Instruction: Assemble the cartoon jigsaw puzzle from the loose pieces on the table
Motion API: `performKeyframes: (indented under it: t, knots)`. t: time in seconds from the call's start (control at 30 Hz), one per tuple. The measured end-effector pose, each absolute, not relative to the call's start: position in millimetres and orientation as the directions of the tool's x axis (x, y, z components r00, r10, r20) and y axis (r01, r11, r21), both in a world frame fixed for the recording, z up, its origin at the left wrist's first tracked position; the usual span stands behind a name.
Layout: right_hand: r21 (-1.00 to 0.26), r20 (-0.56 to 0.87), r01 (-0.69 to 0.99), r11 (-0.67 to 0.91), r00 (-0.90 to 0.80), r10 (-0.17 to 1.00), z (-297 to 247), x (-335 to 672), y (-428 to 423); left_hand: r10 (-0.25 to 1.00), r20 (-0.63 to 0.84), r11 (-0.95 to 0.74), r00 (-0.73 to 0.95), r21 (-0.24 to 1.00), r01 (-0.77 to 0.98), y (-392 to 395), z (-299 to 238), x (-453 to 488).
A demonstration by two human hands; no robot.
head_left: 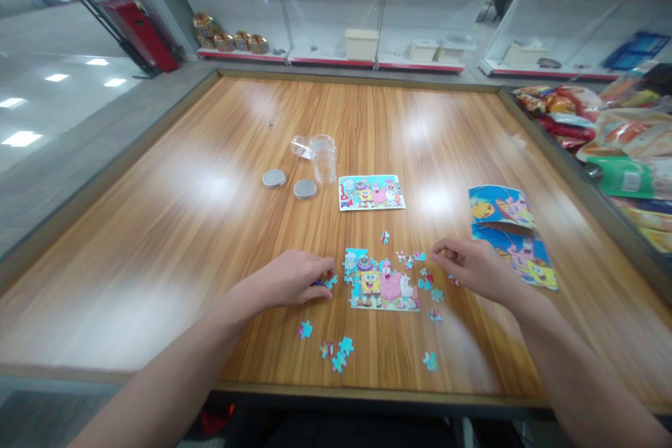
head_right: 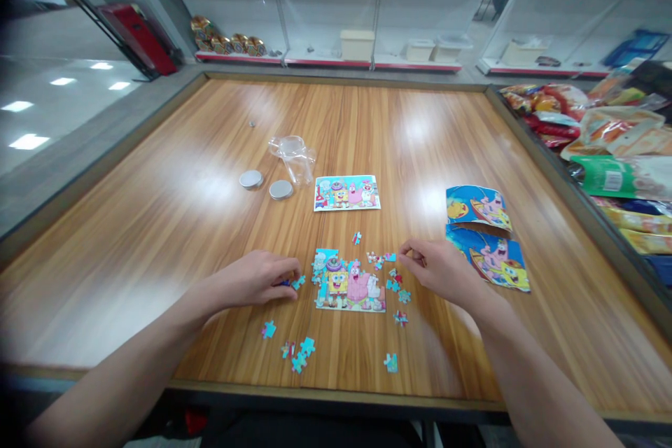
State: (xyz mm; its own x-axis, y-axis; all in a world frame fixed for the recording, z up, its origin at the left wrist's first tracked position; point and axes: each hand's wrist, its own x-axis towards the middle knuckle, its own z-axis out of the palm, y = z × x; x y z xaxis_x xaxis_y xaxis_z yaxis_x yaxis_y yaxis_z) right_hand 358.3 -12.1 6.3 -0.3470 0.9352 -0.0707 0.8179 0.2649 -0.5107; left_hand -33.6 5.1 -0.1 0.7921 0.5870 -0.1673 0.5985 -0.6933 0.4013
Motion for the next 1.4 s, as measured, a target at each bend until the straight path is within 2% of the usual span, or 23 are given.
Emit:
performKeyframes:
  t: [0.23,0.63,0.97,1.2,1.4]
  knots:
    - [-0.491,-0.03,0.836,0.247,-0.299,0.954,14.5,365.1,-10.1,0.579,-0.154,-0.705,0.8,0.397,0.587,5.6,-5.6,-36.4]
    - [-0.484,-0.036,0.835,0.262,-0.318,0.947,8.9,358.6,-9.7,0.569,-0.112,-0.738,0.815,0.368,0.566,2.7,-12.4,-35.1]
    - [-0.501,-0.062,0.826,0.256,-0.33,0.942,6.5,358.0,-11.2,0.653,-0.076,-0.689,0.753,0.352,0.633,3.6,-10.8,-32.8]
    - [-0.51,-0.077,0.822,0.254,-0.338,0.938,5.2,357.3,-11.6,0.551,-0.071,-0.745,0.831,0.407,0.528,-2.3,-13.3,-24.9]
    - [-0.516,-0.085,0.82,0.249,-0.338,0.937,5.2,356.1,-12.4,0.542,-0.07,-0.75,0.837,0.408,0.52,-4.4,-16.8,-20.8]
